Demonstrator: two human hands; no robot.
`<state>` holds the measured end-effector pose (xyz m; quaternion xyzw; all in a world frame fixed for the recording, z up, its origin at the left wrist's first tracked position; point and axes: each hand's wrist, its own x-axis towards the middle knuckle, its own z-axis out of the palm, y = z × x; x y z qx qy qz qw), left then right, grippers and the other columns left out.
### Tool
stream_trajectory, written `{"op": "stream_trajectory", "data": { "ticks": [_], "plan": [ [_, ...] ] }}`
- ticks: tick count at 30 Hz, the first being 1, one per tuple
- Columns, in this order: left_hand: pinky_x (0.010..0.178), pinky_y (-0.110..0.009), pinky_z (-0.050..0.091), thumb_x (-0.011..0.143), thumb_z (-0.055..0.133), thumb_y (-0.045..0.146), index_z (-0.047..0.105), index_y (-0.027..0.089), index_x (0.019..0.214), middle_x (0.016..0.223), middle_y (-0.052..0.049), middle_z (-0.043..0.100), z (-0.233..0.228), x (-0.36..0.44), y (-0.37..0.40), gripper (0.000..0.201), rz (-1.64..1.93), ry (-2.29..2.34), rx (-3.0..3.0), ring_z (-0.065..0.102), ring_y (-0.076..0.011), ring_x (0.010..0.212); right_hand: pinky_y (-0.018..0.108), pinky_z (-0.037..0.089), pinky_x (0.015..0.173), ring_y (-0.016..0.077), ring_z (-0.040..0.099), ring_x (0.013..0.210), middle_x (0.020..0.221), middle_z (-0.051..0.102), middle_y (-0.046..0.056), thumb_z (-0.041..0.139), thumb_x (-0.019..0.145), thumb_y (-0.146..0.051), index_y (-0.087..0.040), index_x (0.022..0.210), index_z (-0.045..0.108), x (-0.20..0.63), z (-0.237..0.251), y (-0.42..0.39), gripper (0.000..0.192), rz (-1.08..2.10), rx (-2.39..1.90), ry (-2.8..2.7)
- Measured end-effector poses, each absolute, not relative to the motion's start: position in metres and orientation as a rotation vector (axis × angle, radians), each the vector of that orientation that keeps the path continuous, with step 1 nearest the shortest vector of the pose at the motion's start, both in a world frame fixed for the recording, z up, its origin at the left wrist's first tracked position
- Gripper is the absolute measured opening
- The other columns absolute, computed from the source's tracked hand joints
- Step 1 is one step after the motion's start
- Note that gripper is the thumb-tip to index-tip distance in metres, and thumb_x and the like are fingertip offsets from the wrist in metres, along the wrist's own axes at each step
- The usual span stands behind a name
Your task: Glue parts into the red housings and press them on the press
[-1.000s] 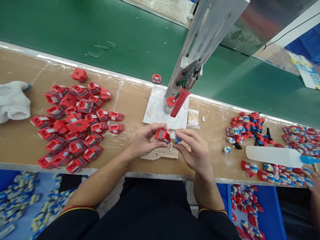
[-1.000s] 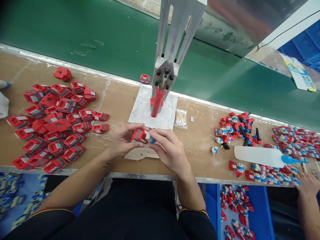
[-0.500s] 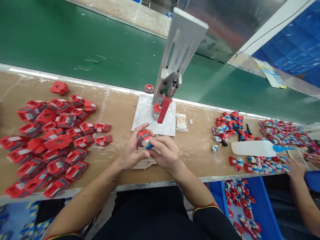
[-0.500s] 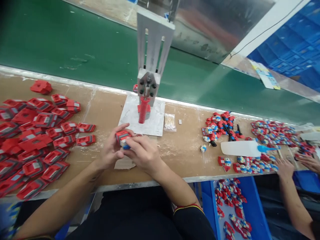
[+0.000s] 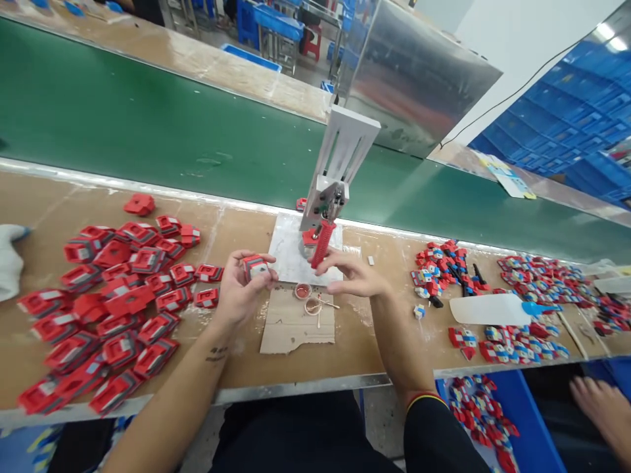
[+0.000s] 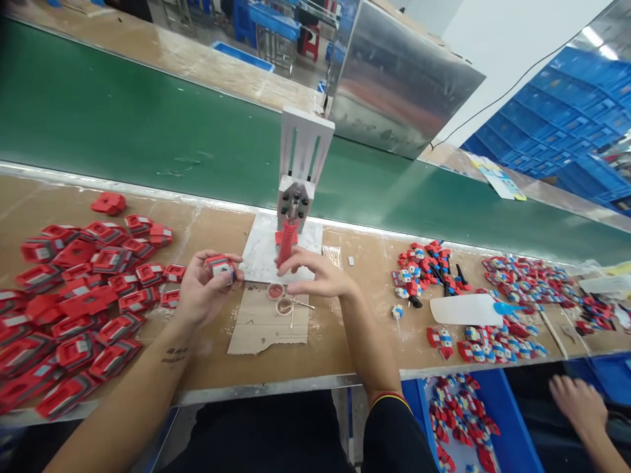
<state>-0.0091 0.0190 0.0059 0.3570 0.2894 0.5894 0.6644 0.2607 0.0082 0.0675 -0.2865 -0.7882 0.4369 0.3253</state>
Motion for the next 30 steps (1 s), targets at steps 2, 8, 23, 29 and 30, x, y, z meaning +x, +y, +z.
{"op": "stream_trajectory", "data": {
  "ticks": [2,8,23,29,30],
  "plan": [
    [0.054,-0.02,0.052,0.06,0.102,0.03,0.053,0.024,0.101,0.097,-0.002,0.079,0.003,-0.011,0.02,0.064,1.323,0.685,0.823,0.07,-0.0114,0.063,0.044,0.06,0.097,0.0226,0.073,0.108,0.114,0.076,0.006,0.073,0.091,-0.065,-0.03,0.112,0.073,0.261,0.094,0.019,0.041,1.222,-0.472,-2.155],
    [0.055,-0.019,0.05,0.055,0.106,0.036,0.06,0.024,0.105,0.103,-0.006,0.08,-0.002,-0.012,0.023,0.069,1.339,0.718,0.779,0.068,-0.0111,0.065,0.037,0.063,0.086,0.0249,0.07,0.124,0.142,0.066,0.003,0.068,0.081,-0.083,-0.045,0.144,0.051,0.246,0.187,0.064,0.076,0.781,-0.531,-1.782],
    [0.082,-0.02,0.062,0.054,0.106,0.031,0.077,0.026,0.112,0.106,-0.004,0.079,-0.007,-0.013,0.026,0.065,1.402,0.803,0.732,0.076,-0.0146,0.094,0.036,0.058,0.079,0.0222,0.07,0.096,0.107,0.074,0.007,0.082,0.073,-0.057,-0.023,0.099,0.062,0.249,0.019,0.047,0.047,0.718,-1.515,-1.595],
    [0.066,-0.02,0.061,0.075,0.095,0.042,0.079,0.025,0.111,0.109,-0.008,0.08,-0.007,-0.014,0.024,0.044,1.355,0.824,0.755,0.076,-0.0156,0.086,0.039,0.055,0.083,0.0236,0.069,0.089,0.097,0.075,0.009,0.075,0.077,-0.045,-0.021,0.097,0.06,0.351,0.049,0.077,0.034,0.571,-1.801,-1.567],
    [0.067,-0.021,0.062,0.074,0.095,0.042,0.079,0.025,0.111,0.111,-0.008,0.08,-0.008,-0.013,0.024,0.043,1.349,0.85,0.781,0.076,-0.0161,0.088,0.04,0.054,0.089,0.0252,0.068,0.095,0.103,0.074,0.01,0.076,0.075,-0.04,-0.02,0.098,0.063,0.366,0.052,0.092,0.033,0.514,-1.874,-1.56]
  ]
}}
